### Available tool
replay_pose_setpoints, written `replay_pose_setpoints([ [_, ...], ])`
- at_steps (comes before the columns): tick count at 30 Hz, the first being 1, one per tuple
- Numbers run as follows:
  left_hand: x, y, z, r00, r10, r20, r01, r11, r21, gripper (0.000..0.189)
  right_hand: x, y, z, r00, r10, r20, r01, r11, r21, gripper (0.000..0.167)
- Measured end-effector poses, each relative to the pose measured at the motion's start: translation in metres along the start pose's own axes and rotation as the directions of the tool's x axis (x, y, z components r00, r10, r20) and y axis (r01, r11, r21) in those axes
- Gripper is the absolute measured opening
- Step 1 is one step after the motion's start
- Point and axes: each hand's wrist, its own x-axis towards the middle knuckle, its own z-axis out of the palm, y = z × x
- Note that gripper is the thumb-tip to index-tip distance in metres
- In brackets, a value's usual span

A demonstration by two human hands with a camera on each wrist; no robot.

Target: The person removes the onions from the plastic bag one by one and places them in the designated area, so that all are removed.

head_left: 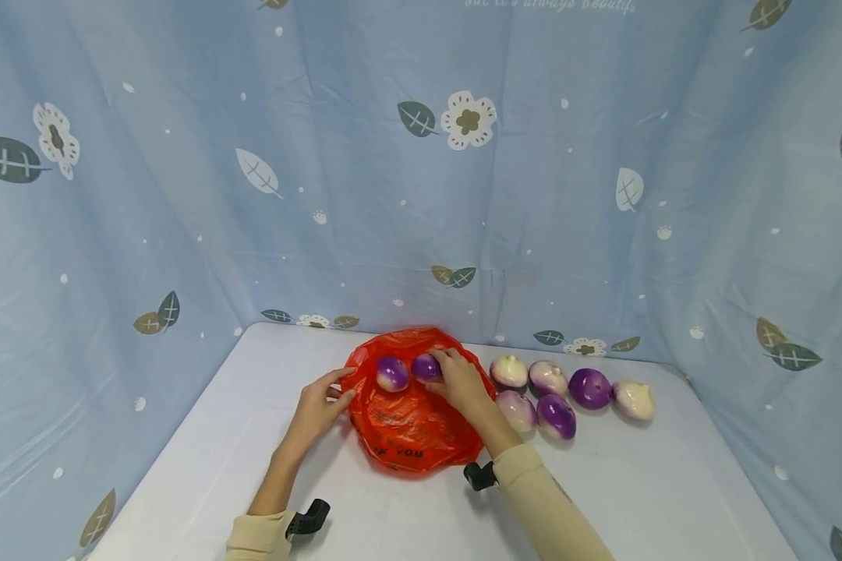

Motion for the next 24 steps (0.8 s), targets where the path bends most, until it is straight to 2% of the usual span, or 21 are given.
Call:
replay_pose_setpoints([
  [8, 0.0, -0.001, 0.0, 1.0, 0.015, -0.005, -0.015, 1.0, 0.013, 0.041, -0.011, -0.004, -0.009, 0.998, -0.029, -0.062, 0.03, 0.999, 0.021, 0.066],
  [14, -0.001, 0.0, 0.0, 1.0, 0.01, -0.002, -0.01, 1.0, 0.013, 0.041, -0.02, -0.004, -0.016, 0.998, -0.008, -0.063, 0.011, 0.999, 0.046, 0.072],
  [24, 0.0, -0.001, 0.003, 1.0, 0.017, 0.002, -0.017, 1.0, 0.015, 0.042, -0.041, -0.003, -0.039, 0.995, -0.02, -0.103, 0.025, 0.998, 0.056, 0.07],
])
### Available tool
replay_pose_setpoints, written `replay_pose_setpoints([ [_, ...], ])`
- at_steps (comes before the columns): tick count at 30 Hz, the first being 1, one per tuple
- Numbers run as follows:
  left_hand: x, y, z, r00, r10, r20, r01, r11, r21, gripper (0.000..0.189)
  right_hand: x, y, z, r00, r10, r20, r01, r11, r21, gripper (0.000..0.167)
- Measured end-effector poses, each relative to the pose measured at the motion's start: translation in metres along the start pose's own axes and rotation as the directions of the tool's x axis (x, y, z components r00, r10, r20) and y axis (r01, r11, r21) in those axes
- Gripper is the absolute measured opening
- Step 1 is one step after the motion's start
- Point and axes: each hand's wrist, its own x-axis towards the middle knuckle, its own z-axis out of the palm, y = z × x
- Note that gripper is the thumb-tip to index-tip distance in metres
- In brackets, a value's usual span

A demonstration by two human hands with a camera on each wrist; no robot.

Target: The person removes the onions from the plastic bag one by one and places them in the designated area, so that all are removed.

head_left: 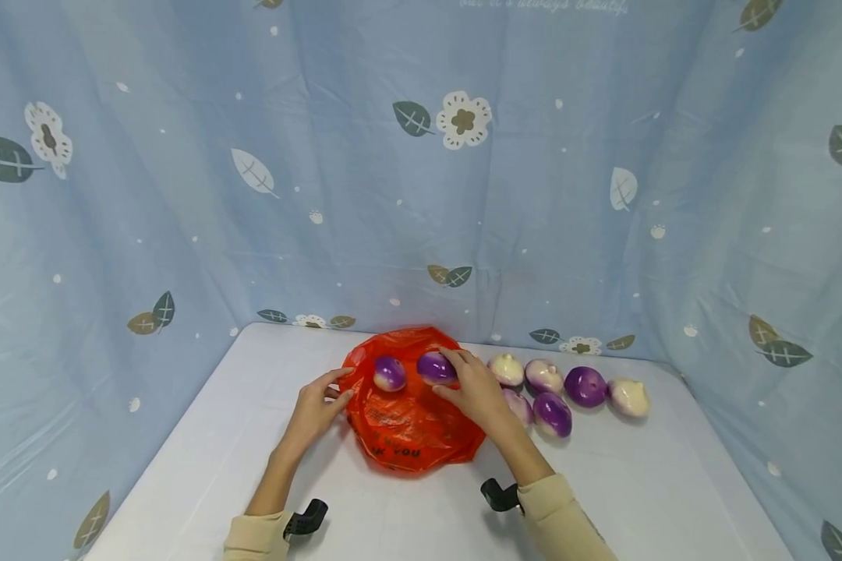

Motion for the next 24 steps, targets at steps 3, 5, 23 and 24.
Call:
replay_pose_setpoints([
  [3, 0.0, 0.0, 0.0, 1.0, -0.003, -0.001, 0.003, 1.0, -0.005, 0.042, -0.005, 0.003, -0.005, 1.0, 0.004, -0.015, -0.004, 1.0, 0.016, 0.069],
  [5, 0.0, 0.0, 0.0, 1.0, 0.0, -0.005, 0.0, 1.0, -0.004, 0.041, -0.009, 0.006, -0.007, 1.0, 0.014, -0.023, -0.014, 1.0, 0.022, 0.069],
  [23, 0.0, 0.0, -0.001, 1.0, -0.005, -0.003, 0.005, 1.0, -0.01, 0.041, -0.053, 0.039, -0.036, 0.987, -0.024, -0.158, 0.02, 0.999, -0.029, 0.072],
  [24, 0.0, 0.0, -0.001, 1.0, -0.012, -0.004, 0.012, 1.0, -0.011, 0.041, -0.055, 0.041, -0.038, 0.987, -0.021, -0.162, 0.017, 1.0, -0.025, 0.073],
])
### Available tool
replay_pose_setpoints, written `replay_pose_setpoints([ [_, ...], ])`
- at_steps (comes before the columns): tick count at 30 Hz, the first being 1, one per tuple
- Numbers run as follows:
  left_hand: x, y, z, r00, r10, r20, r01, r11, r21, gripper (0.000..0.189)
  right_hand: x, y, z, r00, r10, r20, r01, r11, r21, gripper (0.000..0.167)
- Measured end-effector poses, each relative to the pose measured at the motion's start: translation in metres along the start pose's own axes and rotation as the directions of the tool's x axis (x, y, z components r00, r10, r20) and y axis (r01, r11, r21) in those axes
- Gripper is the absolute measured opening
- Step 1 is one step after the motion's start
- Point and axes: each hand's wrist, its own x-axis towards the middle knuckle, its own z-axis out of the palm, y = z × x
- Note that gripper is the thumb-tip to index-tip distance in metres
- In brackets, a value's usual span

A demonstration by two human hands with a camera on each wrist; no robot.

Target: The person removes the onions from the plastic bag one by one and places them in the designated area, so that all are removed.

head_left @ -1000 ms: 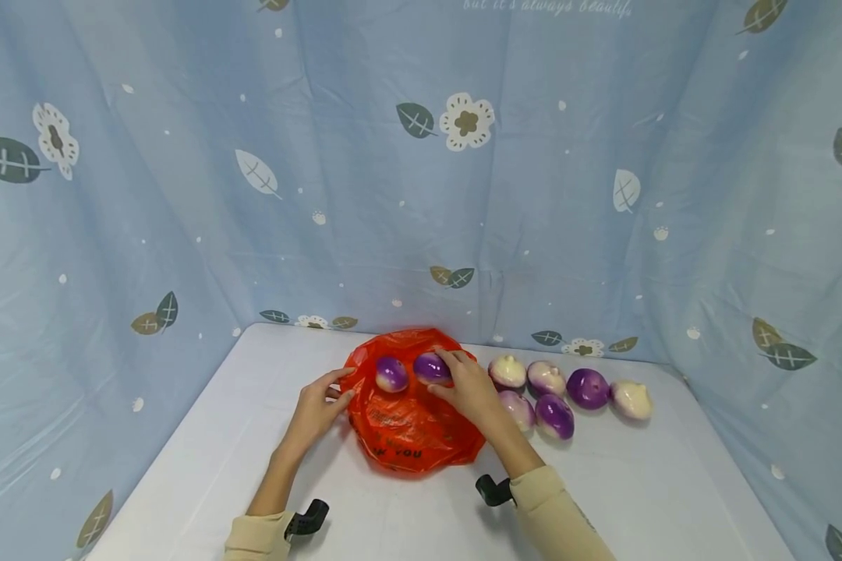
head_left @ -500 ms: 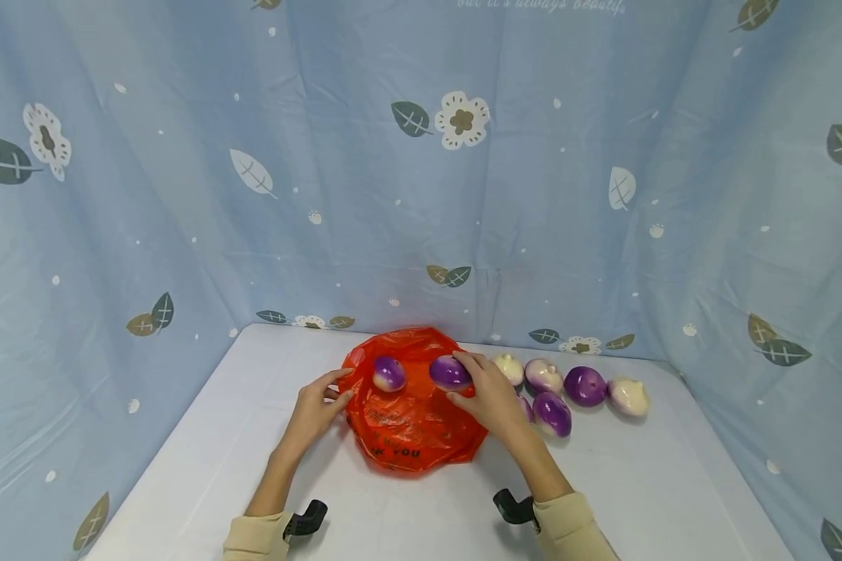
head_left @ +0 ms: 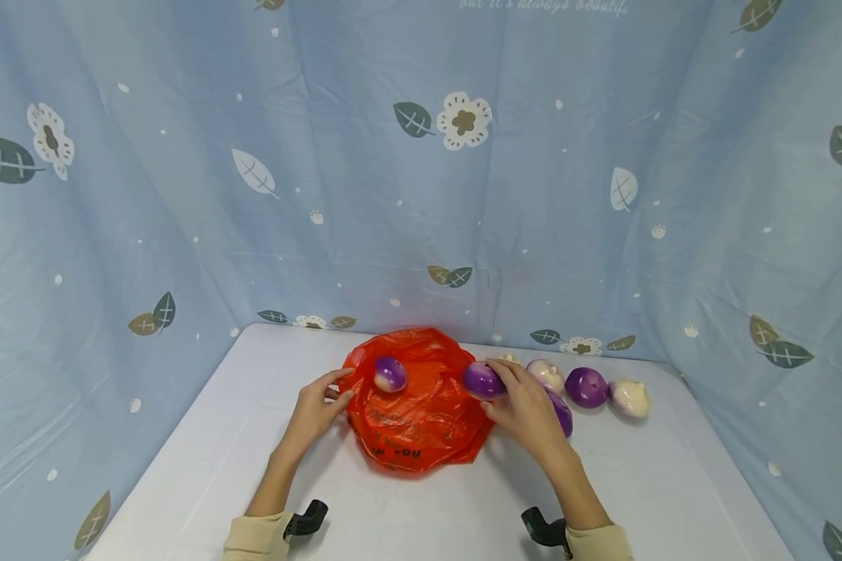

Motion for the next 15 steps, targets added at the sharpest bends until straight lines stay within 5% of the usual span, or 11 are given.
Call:
replay_pose_setpoints([
  [15, 0.0, -0.002, 0.0, 1.0, 0.005, -0.015, -0.005, 1.0, 0.011, 0.041, -0.026, 0.044, -0.031, 0.998, 0.023, -0.062, -0.021, 0.999, 0.031, 0.073],
])
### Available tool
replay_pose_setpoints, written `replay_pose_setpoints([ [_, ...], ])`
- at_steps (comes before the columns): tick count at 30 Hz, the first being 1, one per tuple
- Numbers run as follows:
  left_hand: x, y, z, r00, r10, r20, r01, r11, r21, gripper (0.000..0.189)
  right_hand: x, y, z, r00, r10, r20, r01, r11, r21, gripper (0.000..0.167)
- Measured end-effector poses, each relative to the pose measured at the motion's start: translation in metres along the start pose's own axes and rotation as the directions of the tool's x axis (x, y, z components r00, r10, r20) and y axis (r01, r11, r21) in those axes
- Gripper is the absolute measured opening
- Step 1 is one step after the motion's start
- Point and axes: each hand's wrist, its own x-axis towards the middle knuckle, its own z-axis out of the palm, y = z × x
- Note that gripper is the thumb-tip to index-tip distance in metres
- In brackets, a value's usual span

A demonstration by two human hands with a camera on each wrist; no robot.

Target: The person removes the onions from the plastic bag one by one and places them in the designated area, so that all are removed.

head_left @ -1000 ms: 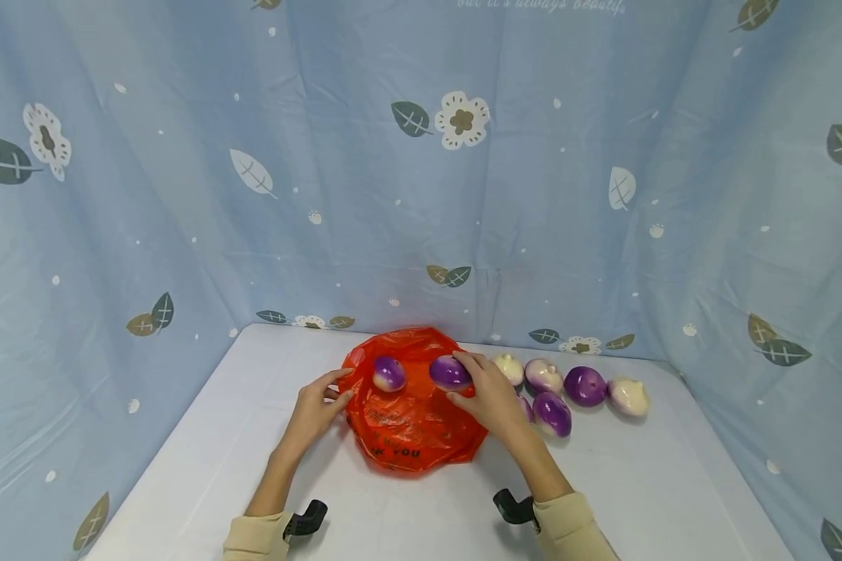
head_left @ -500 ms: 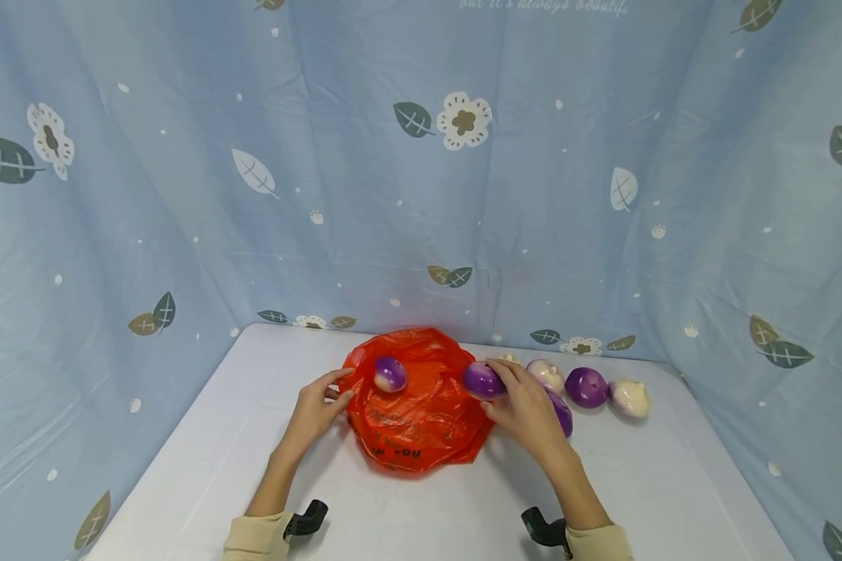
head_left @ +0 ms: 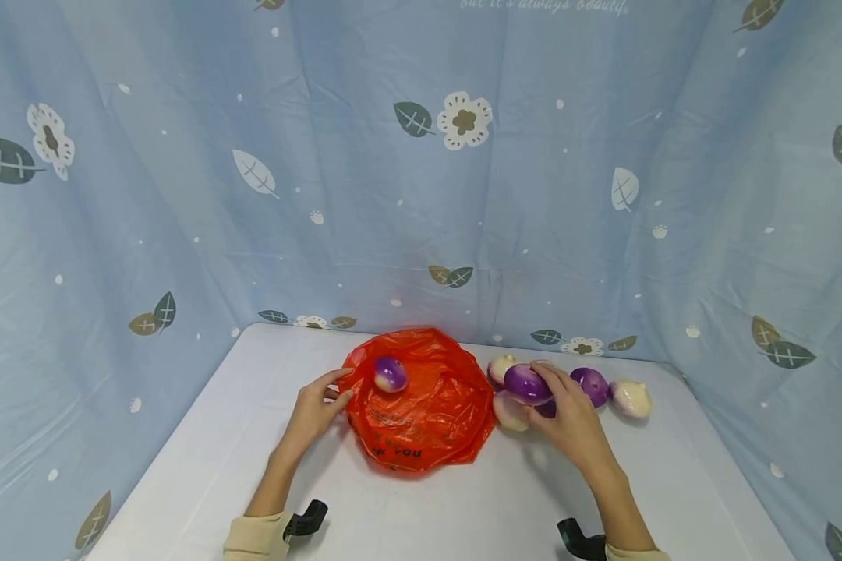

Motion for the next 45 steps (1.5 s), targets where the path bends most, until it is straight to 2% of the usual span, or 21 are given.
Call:
replay_pose_setpoints([
  [11, -0.002, 0.001, -0.002, 0.999, -0.036, 0.015, 0.035, 0.999, 0.021, 0.041, -0.023, 0.029, -0.014, 0.997, 0.002, -0.08, -0.005, 0.999, -0.035, 0.074],
  [20, -0.003, 0.001, -0.003, 0.999, -0.035, 0.011, 0.035, 0.999, 0.027, 0.04, -0.041, 0.048, -0.024, 0.993, 0.075, -0.092, -0.081, 0.995, -0.058, 0.076],
  [28, -0.003, 0.003, -0.002, 0.999, -0.042, 0.008, 0.042, 0.999, 0.033, 0.04, -0.054, 0.064, -0.03, 0.987, 0.087, -0.136, -0.099, 0.992, -0.081, 0.078],
  [31, -0.002, 0.003, -0.001, 0.999, -0.033, 0.002, 0.033, 0.999, 0.02, 0.04, -0.06, 0.072, -0.029, 0.987, 0.1, -0.13, -0.11, 0.991, -0.076, 0.077],
  [38, 0.0, 0.0, 0.0, 0.999, 0.037, -0.022, -0.037, 0.999, 0.001, 0.039, -0.069, 0.081, -0.026, 0.983, 0.158, -0.094, -0.167, 0.981, -0.099, 0.076],
  [45, -0.001, 0.001, -0.001, 1.0, 0.026, -0.013, -0.026, 0.999, -0.018, 0.039, -0.072, 0.09, -0.021, 0.981, 0.187, -0.044, -0.19, 0.975, -0.111, 0.075],
])
